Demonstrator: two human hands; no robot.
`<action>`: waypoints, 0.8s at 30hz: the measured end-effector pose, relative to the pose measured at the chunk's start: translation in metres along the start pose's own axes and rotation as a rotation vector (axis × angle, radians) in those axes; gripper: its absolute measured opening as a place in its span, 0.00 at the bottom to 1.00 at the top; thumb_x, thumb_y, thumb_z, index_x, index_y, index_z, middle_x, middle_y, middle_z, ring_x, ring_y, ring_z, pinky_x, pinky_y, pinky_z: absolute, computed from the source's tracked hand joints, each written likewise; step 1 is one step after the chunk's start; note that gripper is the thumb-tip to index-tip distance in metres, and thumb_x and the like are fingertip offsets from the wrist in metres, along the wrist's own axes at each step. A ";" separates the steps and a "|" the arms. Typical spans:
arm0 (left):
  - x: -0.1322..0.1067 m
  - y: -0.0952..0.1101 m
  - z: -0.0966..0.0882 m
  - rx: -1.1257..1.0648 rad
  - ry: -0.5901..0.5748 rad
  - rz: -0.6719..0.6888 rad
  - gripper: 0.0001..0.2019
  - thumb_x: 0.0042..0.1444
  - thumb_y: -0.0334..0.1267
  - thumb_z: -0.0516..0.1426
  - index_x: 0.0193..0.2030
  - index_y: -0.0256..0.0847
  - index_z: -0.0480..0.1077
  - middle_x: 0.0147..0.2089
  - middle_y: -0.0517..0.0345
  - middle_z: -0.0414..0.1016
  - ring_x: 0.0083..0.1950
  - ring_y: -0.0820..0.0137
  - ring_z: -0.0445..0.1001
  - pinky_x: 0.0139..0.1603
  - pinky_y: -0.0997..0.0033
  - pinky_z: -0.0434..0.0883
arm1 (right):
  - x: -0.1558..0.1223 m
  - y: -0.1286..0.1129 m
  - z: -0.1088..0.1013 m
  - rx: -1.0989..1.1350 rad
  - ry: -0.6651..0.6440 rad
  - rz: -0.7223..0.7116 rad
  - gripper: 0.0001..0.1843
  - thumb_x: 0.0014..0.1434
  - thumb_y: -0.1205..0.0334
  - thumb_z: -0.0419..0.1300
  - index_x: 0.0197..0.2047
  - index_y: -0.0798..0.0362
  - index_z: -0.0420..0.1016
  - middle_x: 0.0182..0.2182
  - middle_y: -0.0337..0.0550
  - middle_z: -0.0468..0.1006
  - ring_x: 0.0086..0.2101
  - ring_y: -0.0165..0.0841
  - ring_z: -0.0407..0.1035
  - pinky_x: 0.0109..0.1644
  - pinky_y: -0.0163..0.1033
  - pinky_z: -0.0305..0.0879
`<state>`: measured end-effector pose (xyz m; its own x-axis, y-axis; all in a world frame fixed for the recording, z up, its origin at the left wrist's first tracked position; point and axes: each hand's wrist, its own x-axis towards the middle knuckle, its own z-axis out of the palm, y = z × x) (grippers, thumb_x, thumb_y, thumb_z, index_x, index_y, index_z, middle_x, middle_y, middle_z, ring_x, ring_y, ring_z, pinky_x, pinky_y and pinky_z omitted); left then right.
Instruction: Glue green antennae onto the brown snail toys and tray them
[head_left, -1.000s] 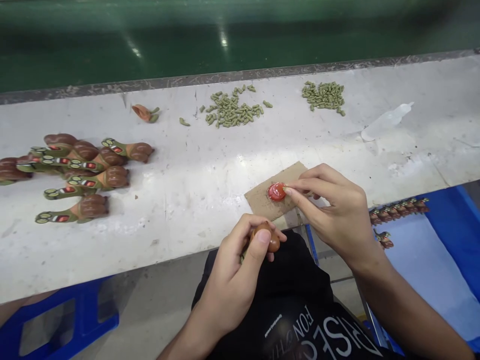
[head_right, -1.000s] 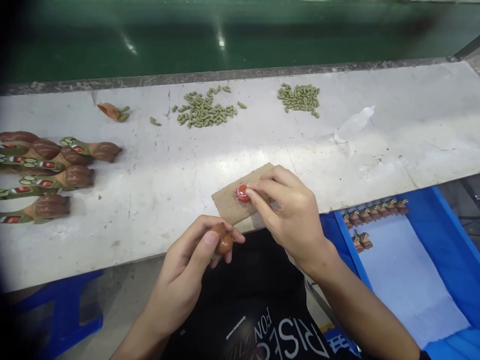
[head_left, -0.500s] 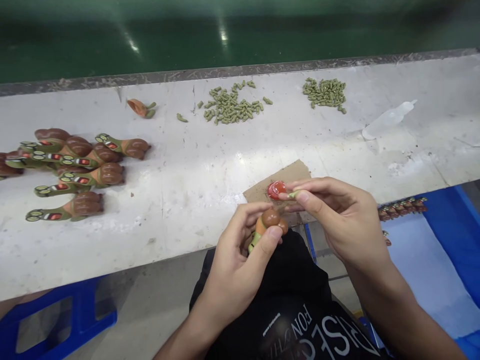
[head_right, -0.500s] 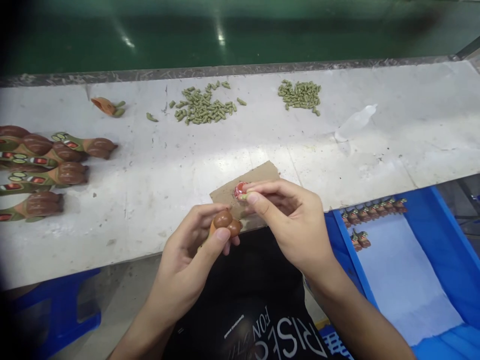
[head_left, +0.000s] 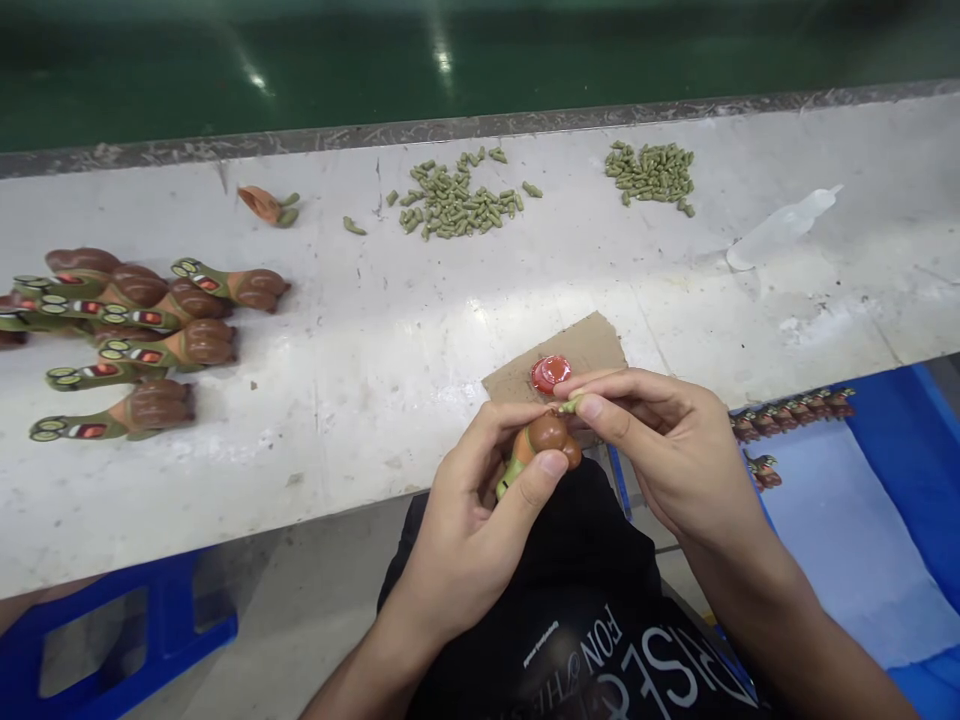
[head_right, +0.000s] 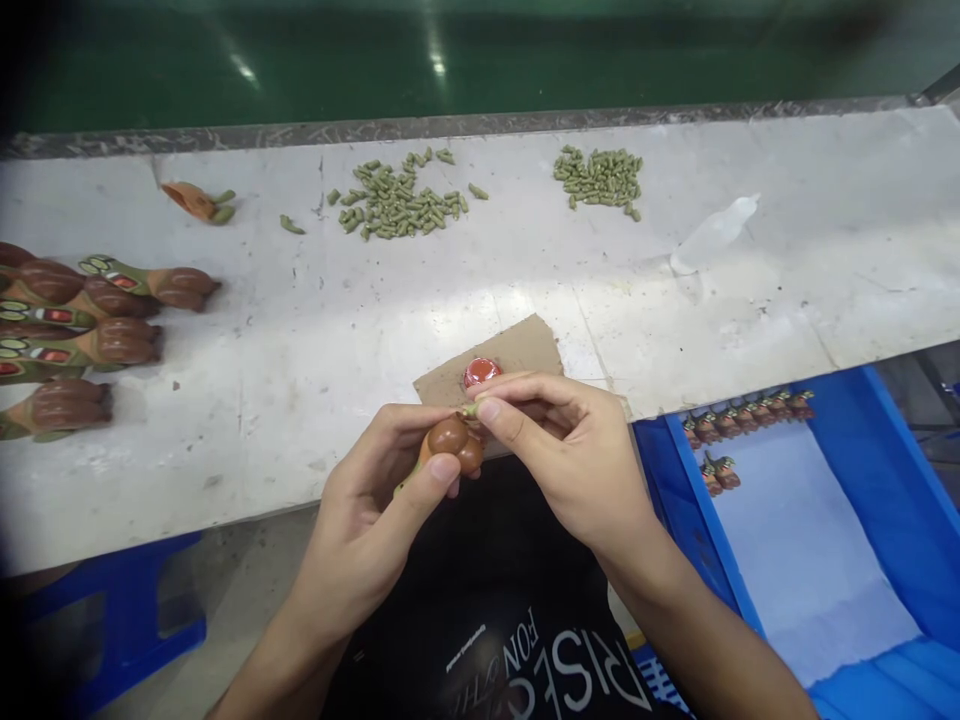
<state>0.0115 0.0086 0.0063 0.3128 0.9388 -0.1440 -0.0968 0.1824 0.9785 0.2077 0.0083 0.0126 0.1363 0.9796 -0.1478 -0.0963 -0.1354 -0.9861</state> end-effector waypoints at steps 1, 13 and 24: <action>0.000 0.000 0.000 0.001 0.002 -0.002 0.05 0.80 0.42 0.68 0.58 0.54 0.83 0.51 0.61 0.89 0.44 0.71 0.83 0.48 0.72 0.81 | 0.000 0.000 0.000 0.002 -0.006 -0.001 0.04 0.69 0.52 0.82 0.43 0.40 0.96 0.47 0.44 0.95 0.48 0.44 0.91 0.52 0.48 0.93; 0.000 -0.006 -0.003 0.039 -0.024 0.039 0.06 0.80 0.40 0.68 0.59 0.55 0.84 0.51 0.63 0.88 0.52 0.71 0.86 0.56 0.74 0.81 | -0.001 -0.003 0.005 -0.028 -0.026 -0.039 0.02 0.68 0.55 0.83 0.43 0.38 0.97 0.44 0.40 0.94 0.45 0.39 0.90 0.50 0.41 0.90; 0.000 0.004 -0.003 -0.092 0.052 -0.028 0.07 0.82 0.50 0.64 0.59 0.59 0.83 0.47 0.61 0.86 0.42 0.67 0.83 0.41 0.70 0.78 | 0.039 -0.028 -0.022 -0.308 0.024 -0.184 0.10 0.71 0.51 0.78 0.54 0.41 0.95 0.49 0.45 0.94 0.45 0.42 0.88 0.51 0.50 0.90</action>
<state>0.0085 0.0105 0.0099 0.2673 0.9464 -0.1812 -0.1756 0.2327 0.9566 0.2374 0.0471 0.0332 0.1470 0.9885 0.0365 0.2337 0.0011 -0.9723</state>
